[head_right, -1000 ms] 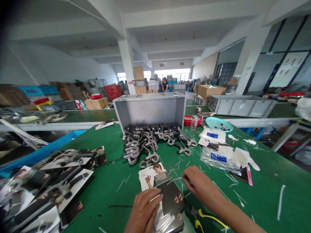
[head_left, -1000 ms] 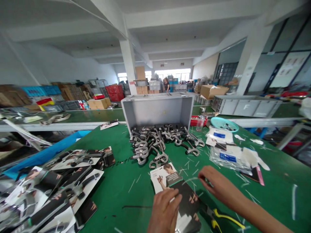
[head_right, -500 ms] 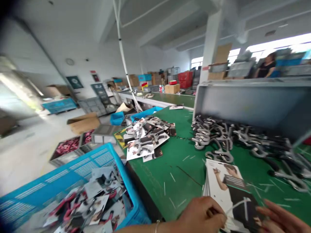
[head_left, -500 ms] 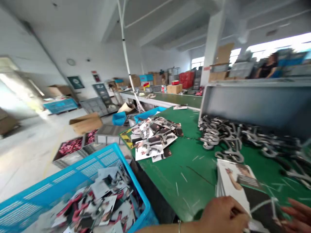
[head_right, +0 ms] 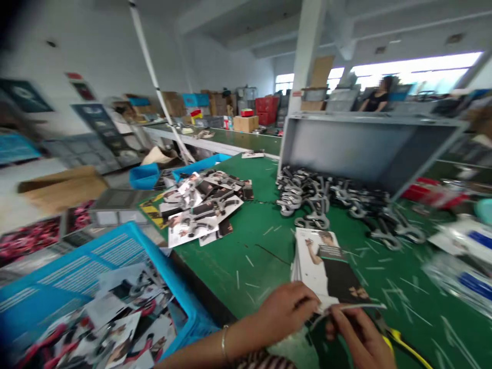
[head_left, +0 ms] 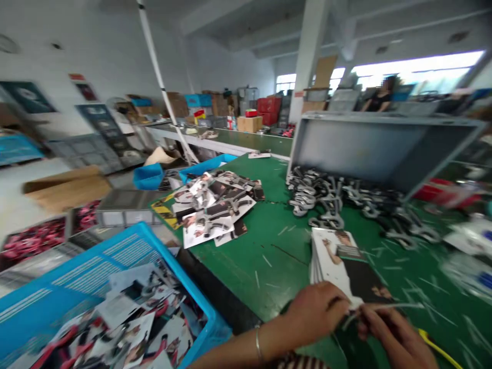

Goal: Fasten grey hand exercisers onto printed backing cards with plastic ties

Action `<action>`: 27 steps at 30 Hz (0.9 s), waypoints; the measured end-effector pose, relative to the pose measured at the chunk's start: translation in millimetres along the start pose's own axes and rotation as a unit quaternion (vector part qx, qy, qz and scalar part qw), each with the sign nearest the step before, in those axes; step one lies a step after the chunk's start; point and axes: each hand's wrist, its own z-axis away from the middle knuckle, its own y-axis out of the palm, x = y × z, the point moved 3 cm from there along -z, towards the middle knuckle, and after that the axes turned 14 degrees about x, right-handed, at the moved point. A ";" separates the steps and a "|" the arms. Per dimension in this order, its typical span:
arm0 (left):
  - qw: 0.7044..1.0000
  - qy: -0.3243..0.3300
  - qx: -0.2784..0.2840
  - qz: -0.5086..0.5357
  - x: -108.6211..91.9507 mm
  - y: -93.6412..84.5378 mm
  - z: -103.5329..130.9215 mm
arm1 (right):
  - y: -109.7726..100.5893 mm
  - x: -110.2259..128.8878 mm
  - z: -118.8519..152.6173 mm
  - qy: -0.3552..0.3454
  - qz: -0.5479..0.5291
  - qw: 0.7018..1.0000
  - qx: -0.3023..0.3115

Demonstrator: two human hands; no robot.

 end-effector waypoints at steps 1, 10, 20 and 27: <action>1.000 -0.008 -0.026 -0.001 7.3 -8.5 -6.8 | 1.2 5.8 6.3 0.017 -0.023 0.999 -0.018; 0.986 -0.128 -0.101 -0.031 91.4 -17.2 -90.9 | 35.6 4.3 31.4 0.018 -0.213 0.976 0.029; 0.974 -0.119 -0.125 0.148 87.1 -49.8 -83.1 | -7.6 -4.0 6.0 -0.007 -0.206 0.978 0.014; 0.933 -0.156 -0.064 0.319 76.5 -36.7 -42.6 | -8.2 26.6 -68.9 -0.069 -0.146 0.987 0.021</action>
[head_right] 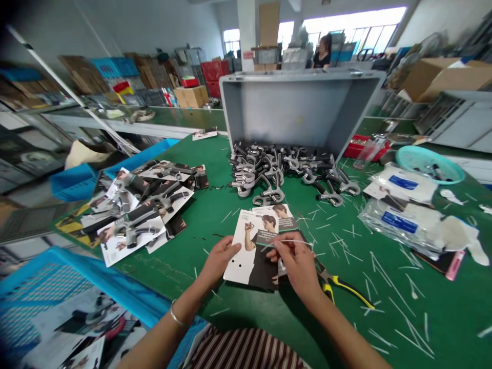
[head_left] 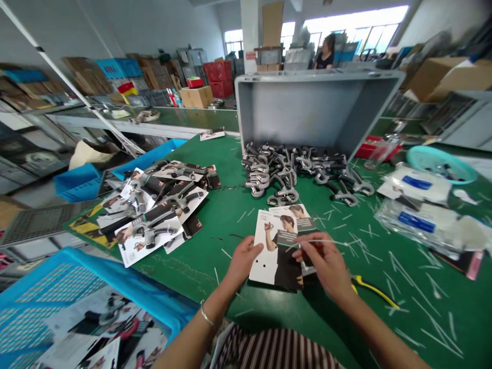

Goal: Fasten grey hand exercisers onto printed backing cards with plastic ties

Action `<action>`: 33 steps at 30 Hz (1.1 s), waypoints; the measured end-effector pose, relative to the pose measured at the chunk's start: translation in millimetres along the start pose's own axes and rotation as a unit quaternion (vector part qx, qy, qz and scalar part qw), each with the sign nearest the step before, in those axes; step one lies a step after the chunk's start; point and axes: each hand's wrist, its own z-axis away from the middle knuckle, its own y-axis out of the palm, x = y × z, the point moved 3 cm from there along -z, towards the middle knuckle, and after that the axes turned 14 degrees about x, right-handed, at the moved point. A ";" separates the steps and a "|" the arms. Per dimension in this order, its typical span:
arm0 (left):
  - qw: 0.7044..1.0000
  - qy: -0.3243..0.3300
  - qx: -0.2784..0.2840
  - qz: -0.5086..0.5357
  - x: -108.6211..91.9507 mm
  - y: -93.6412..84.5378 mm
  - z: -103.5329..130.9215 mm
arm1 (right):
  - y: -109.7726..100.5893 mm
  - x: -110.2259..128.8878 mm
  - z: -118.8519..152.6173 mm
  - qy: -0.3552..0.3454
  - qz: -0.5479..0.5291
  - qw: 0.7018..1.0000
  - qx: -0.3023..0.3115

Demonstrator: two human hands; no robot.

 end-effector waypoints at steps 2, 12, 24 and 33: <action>1.000 0.001 -0.011 0.026 1.0 -1.2 9.2 | 11.1 -4.5 -17.3 -0.017 0.027 0.999 0.016; 0.996 -0.052 -0.058 0.048 11.7 -21.9 16.7 | 42.5 -38.8 -38.4 -0.011 0.093 0.995 0.044; 0.998 -0.013 -0.039 0.051 -6.6 -29.7 -40.1 | 30.1 -31.6 -65.4 -0.060 0.269 0.961 0.037; 0.991 -0.031 0.007 0.130 14.9 -6.8 -41.5 | 14.8 -31.6 -79.0 -0.075 0.220 0.972 0.043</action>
